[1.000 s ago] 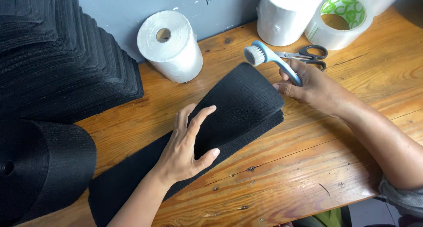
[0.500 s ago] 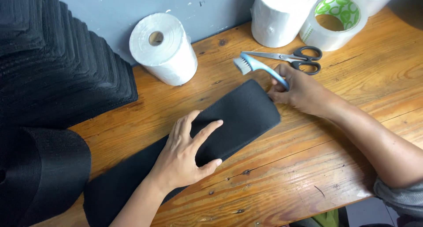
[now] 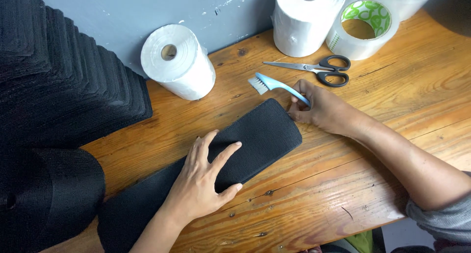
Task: Brushing a black fabric strip with a small blue brush tool on a wooden table
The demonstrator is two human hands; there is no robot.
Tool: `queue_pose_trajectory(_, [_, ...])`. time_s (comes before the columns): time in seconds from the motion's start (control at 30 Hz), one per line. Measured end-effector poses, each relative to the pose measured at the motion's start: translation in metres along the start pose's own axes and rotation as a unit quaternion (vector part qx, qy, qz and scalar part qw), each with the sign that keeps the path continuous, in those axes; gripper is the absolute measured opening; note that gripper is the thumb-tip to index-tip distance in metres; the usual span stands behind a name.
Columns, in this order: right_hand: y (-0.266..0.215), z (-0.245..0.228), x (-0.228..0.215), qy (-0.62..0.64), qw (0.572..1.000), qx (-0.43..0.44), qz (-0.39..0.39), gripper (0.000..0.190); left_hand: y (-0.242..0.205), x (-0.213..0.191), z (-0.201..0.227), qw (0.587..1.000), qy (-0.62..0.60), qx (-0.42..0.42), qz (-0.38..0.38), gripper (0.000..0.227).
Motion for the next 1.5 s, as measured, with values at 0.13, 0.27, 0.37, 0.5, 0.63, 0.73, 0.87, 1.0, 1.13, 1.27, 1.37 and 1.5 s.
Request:
queue_pose_trajectory(0.13, [-0.003, 0.000, -0.003, 0.006, 0.999, 0.038, 0.014, 0.017, -0.004, -0.004, 0.001, 1.000, -0.009, 0.000, 0.013, 0.082])
queue_pose_trajectory(0.27, [0.000, 0.000, -0.009, -0.006, 0.999, 0.030, 0.027, 0.032, -0.006, -0.005, -0.002, 1.000, -0.009, 0.012, 0.024, 0.082])
queue_pose_trajectory(0.37, [0.000, 0.001, -0.009, 0.007, 0.999, 0.048, 0.018, 0.033, -0.005, -0.006, -0.002, 0.999, -0.002, 0.022, 0.028, 0.080])
queue_pose_trajectory(0.5, [-0.003, -0.002, -0.009, 0.011, 0.997, 0.079, 0.018, 0.034, -0.003, -0.008, 0.001, 0.999, 0.006, 0.037, 0.037, 0.075])
queue_pose_trajectory(0.63, [0.000, -0.004, -0.009, 0.000, 0.997, 0.078, 0.015, 0.033, -0.001, -0.010, 0.001, 0.998, 0.000, 0.033, 0.060, 0.072])
queue_pose_trajectory(0.73, [0.000, -0.004, -0.011, -0.021, 0.996, 0.087, 0.019, 0.035, -0.001, -0.011, 0.002, 0.996, 0.031, 0.027, 0.079, 0.063])
queue_pose_trajectory(0.87, [0.001, -0.003, -0.009, -0.028, 0.998, 0.062, 0.013, 0.028, -0.002, -0.001, 0.002, 0.997, 0.058, 0.011, 0.050, 0.089])
queue_pose_trajectory(1.0, [0.002, -0.003, -0.009, -0.040, 0.997, 0.058, 0.001, 0.021, -0.002, -0.001, 0.003, 0.995, 0.079, -0.001, 0.065, 0.082])
queue_pose_trajectory(1.13, [0.002, 0.000, -0.008, -0.036, 0.998, 0.045, -0.004, 0.018, -0.002, 0.001, 0.004, 0.995, 0.080, -0.008, 0.065, 0.082])
queue_pose_trajectory(1.27, [0.000, -0.006, -0.007, -0.050, 0.998, 0.037, -0.013, 0.018, -0.001, 0.004, 0.004, 0.992, 0.102, -0.025, 0.073, 0.085])
queue_pose_trajectory(1.37, [-0.001, -0.010, -0.005, -0.082, 0.996, 0.035, -0.021, 0.021, 0.000, 0.003, 0.004, 0.990, 0.115, -0.028, 0.079, 0.085])
queue_pose_trajectory(1.5, [-0.005, -0.007, -0.001, -0.090, 0.994, 0.048, -0.035, 0.030, 0.001, 0.002, 0.005, 0.989, 0.116, -0.016, 0.085, 0.084])
Point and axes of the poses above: each hand's wrist, its own y-axis towards the middle knuckle, its own x-axis out of the palm, z = x × y, the point moved 9 cm from there along y, towards the middle knuckle, and after that the axes turned 1 degree about y, right-handed, at the moved point
